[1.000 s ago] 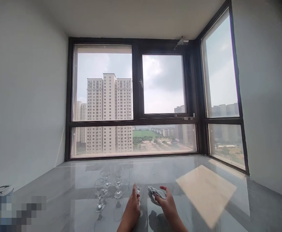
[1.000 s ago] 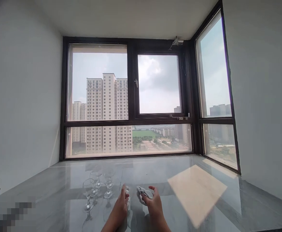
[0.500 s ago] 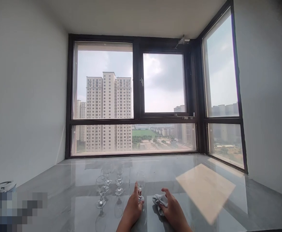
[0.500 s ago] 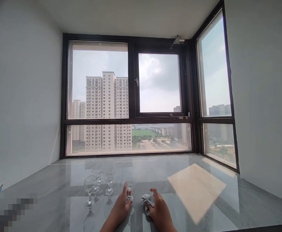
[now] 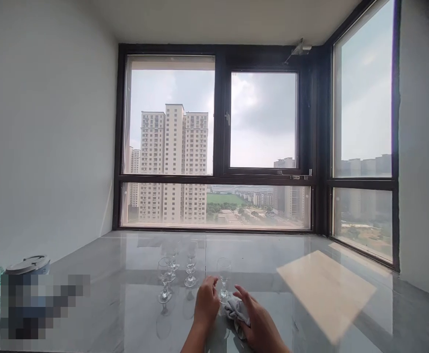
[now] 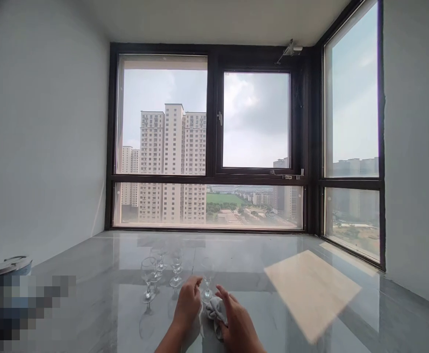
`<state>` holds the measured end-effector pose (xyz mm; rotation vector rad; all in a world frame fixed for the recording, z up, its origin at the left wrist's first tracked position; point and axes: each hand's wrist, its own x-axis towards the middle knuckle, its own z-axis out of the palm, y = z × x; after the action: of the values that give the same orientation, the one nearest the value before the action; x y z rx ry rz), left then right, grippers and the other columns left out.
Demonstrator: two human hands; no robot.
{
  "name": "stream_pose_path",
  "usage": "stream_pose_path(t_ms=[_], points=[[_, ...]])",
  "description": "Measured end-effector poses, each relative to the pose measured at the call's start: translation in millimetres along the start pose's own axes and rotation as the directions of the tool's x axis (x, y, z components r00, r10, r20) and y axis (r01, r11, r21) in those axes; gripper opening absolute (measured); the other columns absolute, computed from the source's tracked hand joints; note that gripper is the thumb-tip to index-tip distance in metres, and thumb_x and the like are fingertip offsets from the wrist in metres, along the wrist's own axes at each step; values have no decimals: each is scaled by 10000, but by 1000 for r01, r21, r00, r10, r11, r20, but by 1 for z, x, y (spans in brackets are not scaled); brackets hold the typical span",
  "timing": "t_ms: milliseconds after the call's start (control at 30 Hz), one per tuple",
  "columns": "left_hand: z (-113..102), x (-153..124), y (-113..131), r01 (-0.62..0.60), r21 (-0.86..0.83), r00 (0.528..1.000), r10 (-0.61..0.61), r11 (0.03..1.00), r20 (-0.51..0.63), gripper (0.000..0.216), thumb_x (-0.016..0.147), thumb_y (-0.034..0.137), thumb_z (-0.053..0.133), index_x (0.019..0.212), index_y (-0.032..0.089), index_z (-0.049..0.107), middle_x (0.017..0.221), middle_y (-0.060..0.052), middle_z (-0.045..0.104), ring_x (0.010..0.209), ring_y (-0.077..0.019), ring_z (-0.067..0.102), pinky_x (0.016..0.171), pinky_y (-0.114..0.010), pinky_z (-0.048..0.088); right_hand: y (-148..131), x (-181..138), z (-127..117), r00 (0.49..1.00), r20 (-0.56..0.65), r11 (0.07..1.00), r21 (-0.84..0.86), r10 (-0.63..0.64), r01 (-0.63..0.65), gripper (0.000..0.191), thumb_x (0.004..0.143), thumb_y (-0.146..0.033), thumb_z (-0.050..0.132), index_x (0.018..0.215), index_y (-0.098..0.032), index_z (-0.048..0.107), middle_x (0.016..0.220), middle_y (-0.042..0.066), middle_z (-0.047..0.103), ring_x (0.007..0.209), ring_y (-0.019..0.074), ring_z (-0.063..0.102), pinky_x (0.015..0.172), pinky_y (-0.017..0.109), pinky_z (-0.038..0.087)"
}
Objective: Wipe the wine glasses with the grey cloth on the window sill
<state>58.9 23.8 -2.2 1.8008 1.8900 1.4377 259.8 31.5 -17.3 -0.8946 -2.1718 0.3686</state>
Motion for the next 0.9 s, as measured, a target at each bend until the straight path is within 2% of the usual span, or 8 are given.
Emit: stream_pose_path(t_ms=[67,133,200,267,400,567,733,900], points=[[-9,0,1,117,69,966,-97,991,-241,362,897,110,358,1003,183,696,1050,-110,708,1035,-239,658,963,-362,475,-3,2,4,999,45,999,-40,-31,33,922,691,-44,526,1557,-309,353,1381,64,677,1318,241,593,1080,385,480],[-16,2,1,263,114,868,-184,958,-462,331,893,125,374,1022,192,672,1118,-117,679,1131,-266,622,1002,-399,450,-7,7,10,995,89,996,-72,-52,59,987,659,-25,507,1585,-302,307,1391,49,673,1328,230,579,1099,382,468],[-20,5,-1,390,117,776,-258,913,-575,316,874,131,402,1056,202,650,1240,-124,636,1231,-279,572,1050,-422,417,-12,13,15,987,144,992,-95,-68,83,1057,605,-18,497,1604,-283,274,1412,43,660,1315,227,581,1087,359,479],[-21,9,-3,467,99,739,-327,879,-589,317,872,152,415,1101,214,626,1317,-126,611,1268,-279,556,1066,-424,405,-20,20,20,974,213,985,-132,-80,109,1082,576,-34,506,1610,-256,274,1417,50,656,1285,249,594,1054,354,503],[-21,15,-6,527,61,747,-428,848,-509,504,899,207,398,1401,199,420,1431,-153,581,1348,-258,537,1097,-399,388,-36,29,22,956,288,962,-245,-46,120,969,644,-95,535,1588,-215,354,1379,91,680,1317,320,559,1059,412,496],[-15,20,-12,486,59,825,-436,872,-359,643,911,211,360,1525,199,168,1503,-164,550,1383,-237,526,1186,-465,257,-45,35,24,956,291,945,-323,42,57,948,663,-87,527,1584,-251,368,1484,84,596,1410,322,490,1095,416,470],[-9,25,-19,505,84,816,-443,859,-373,642,908,231,376,1514,136,187,1453,-198,586,1351,-285,549,1166,-513,244,-46,41,29,948,307,913,-406,87,48,903,701,-74,516,1583,-197,369,1466,146,602,1359,329,553,1057,421,498],[-10,27,-23,507,79,820,-452,858,-351,587,918,223,383,1485,149,253,1348,-159,659,1299,-265,577,1155,-481,251,-38,42,23,957,236,896,-440,168,-49,837,751,-39,457,1573,-172,382,1441,156,619,1342,294,569,1027,376,497]])
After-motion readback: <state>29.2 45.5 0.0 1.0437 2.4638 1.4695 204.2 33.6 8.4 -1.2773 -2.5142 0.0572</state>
